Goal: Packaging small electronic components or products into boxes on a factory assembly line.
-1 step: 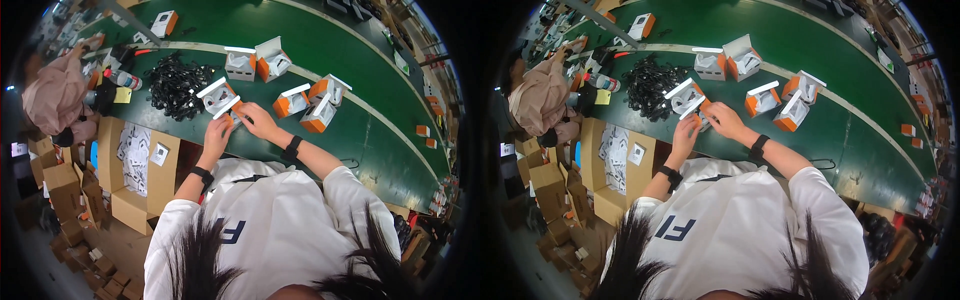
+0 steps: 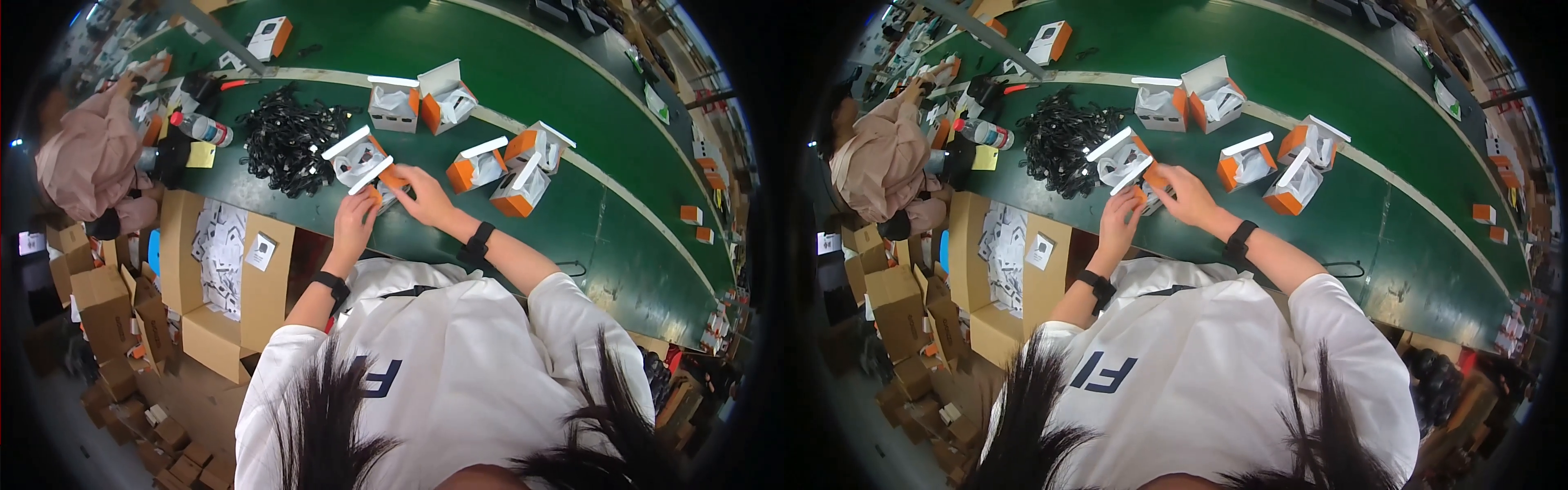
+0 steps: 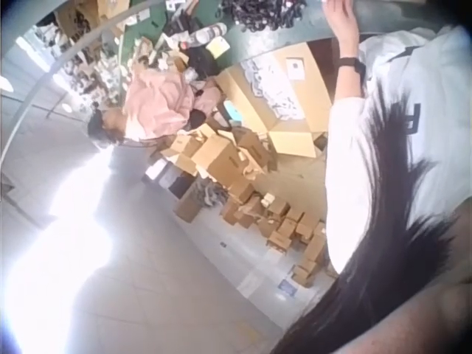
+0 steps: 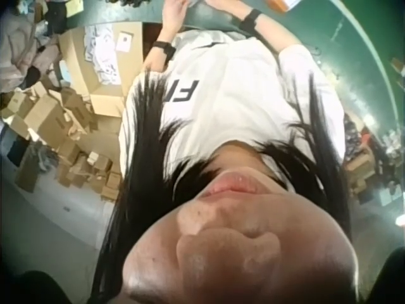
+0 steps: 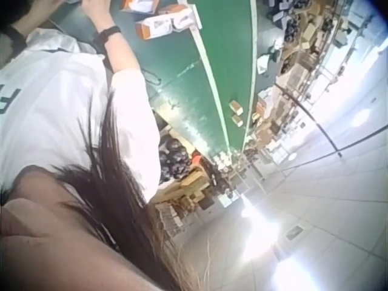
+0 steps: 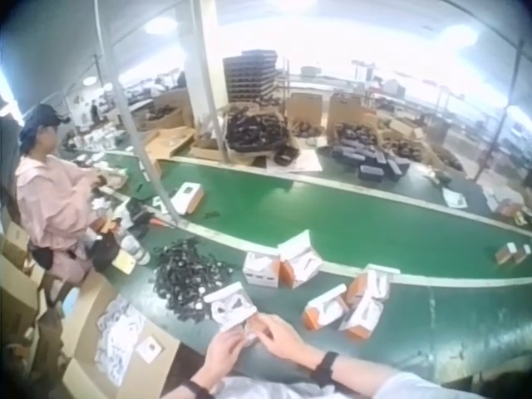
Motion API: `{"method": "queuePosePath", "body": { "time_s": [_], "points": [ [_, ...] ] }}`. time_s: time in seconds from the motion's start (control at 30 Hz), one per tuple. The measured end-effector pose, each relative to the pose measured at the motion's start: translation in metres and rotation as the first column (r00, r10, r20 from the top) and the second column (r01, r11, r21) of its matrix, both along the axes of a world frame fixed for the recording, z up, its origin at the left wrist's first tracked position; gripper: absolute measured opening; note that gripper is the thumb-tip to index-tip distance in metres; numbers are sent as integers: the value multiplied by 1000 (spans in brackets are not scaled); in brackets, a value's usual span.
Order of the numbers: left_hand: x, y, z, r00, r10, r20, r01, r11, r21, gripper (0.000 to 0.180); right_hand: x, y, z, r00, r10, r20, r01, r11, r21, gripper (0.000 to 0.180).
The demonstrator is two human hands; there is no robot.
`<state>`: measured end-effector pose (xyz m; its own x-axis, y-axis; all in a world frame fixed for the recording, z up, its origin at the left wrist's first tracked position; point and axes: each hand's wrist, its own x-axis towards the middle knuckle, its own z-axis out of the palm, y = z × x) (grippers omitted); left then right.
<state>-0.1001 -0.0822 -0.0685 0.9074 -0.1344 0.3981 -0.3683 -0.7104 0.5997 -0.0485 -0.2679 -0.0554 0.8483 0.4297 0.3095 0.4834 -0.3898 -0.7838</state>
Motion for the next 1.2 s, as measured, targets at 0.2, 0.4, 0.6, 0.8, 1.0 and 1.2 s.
{"method": "queuePosePath", "body": {
  "time_s": [0.2, 0.4, 0.6, 0.8, 1.0, 1.2],
  "points": [
    [0, 2, 2, 999, 51, -10, -50, 997, 57, 12, 20, -7, 11, 919, 77, -386, 62, 940, 335, 32],
    [-12, 15, -10, 976, 62, -210, -134, 926, -353, 24, 26, -10, 8, 922, 236, -306, -186, 965, 184, 30],
    [-10, 20, 8, 991, -19, -131, -1, 989, -151, 56, 37, -18, -14, 947, 315, 56, -316, 948, 19, 22],
    [-4, 25, 2, 989, -10, -148, -9, 992, -124, 44, 32, -14, -13, 955, 295, 14, -295, 955, 11, 18],
    [0, 28, 0, 999, -32, -10, 31, 999, -8, 31, 32, -14, -24, 950, 277, 142, -271, 961, -61, 17],
    [-4, 15, 7, 994, -51, 98, 36, 988, 151, 21, 24, -13, -25, 971, 234, 58, -233, 972, -15, 16]
  ]
}}
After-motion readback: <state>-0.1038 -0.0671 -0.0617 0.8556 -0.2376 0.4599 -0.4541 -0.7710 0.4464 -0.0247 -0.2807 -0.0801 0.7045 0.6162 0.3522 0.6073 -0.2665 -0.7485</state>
